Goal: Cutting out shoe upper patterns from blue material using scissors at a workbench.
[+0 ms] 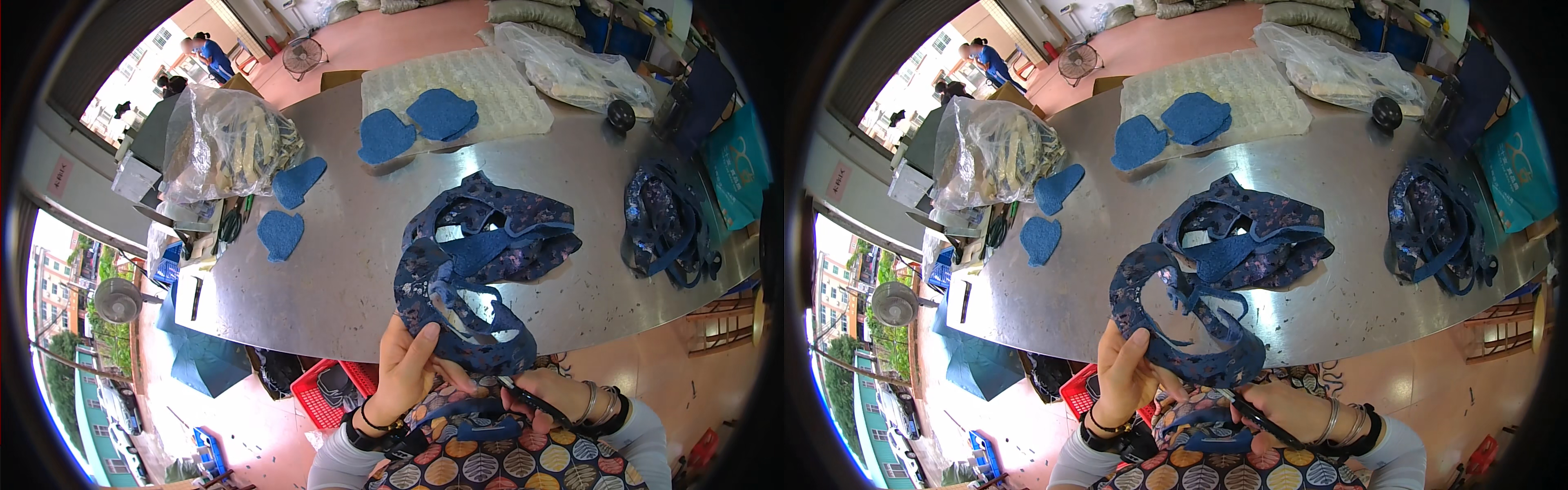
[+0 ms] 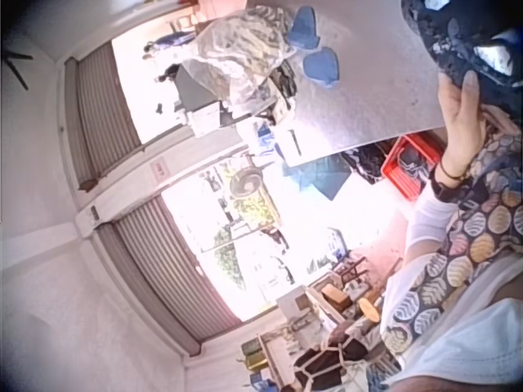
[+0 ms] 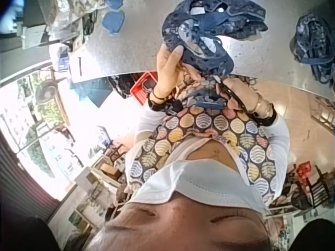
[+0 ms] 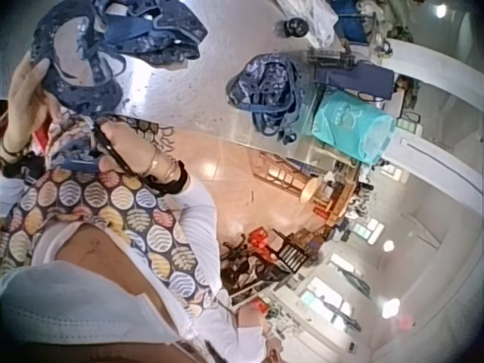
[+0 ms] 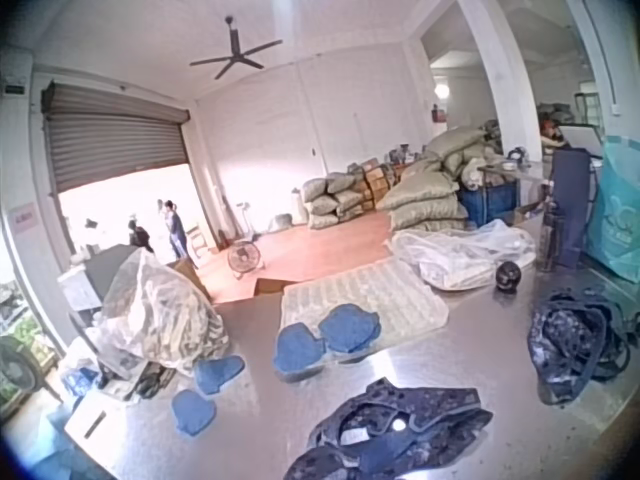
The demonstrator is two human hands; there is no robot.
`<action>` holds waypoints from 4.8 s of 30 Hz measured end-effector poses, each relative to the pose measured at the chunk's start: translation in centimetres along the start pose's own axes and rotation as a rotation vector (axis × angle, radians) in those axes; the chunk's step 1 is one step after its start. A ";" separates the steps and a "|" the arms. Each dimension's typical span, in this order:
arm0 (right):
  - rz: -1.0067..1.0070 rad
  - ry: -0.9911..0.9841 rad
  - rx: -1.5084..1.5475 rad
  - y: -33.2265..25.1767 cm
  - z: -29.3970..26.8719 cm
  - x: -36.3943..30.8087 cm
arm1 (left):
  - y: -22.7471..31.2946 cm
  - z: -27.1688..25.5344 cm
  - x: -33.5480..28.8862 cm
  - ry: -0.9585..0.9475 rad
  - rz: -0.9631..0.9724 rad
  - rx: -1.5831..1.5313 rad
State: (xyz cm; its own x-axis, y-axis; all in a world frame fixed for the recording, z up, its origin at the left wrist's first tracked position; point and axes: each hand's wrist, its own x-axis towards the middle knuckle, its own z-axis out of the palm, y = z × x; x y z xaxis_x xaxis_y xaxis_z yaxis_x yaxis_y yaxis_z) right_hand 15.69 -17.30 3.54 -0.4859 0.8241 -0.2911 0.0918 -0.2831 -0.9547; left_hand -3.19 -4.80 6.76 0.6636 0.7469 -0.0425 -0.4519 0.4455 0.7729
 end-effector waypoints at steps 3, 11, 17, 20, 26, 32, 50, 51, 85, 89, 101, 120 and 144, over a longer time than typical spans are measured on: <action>-0.019 0.027 -0.003 0.6 0.4 0.0 | -0.2 -0.3 0.0 -0.030 0.015 0.017; 0.054 -0.011 -0.086 0.0 0.2 0.2 | -0.4 0.0 -0.3 -0.061 0.045 0.075; 0.002 0.090 -0.020 -0.3 0.3 0.1 | -0.4 0.1 -0.2 -0.048 0.032 -0.015; 0.012 0.083 -0.055 0.0 0.2 0.1 | -0.5 0.1 -0.1 -0.026 0.034 -0.077; 0.037 0.109 -0.056 -0.1 0.2 0.0 | -1.1 -1.3 0.2 0.088 0.073 0.149; 0.093 0.121 -0.164 -0.2 -0.1 -0.4 | 1.6 -1.3 1.2 0.067 -0.201 0.073; 0.358 0.009 0.355 1.5 0.4 -0.5 | 1.0 -2.2 0.6 0.070 -0.051 0.176; 0.289 0.005 0.284 1.5 0.4 -0.6 | 0.9 -2.2 0.5 0.056 -0.050 0.173; -0.050 0.177 -0.095 -0.8 0.2 -0.2 | -0.3 -1.5 0.8 0.026 -0.063 0.035; 0.028 0.119 -0.166 -0.9 -0.1 -0.4 | -0.2 -1.2 1.0 0.032 -0.078 -0.082; 0.056 0.017 -0.201 0.1 -0.2 -0.6 | -0.3 -1.3 1.0 0.018 -0.034 0.091; 0.266 0.025 0.476 4.7 0.6 0.0 | -0.8 -1.5 0.9 0.023 -0.160 -0.055; 0.080 -0.025 -0.188 0.3 -1.0 -0.5 | -0.1 -1.9 0.5 0.004 -0.065 0.195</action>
State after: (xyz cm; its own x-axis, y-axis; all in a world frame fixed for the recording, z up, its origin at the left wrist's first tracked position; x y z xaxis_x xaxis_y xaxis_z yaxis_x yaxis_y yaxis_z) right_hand 16.85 -17.33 3.38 -0.4914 0.7899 -0.3670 0.2906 -0.2485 -0.9240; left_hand -3.91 -3.57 5.45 0.6851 0.7217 -0.0990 -0.2833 0.3892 0.8765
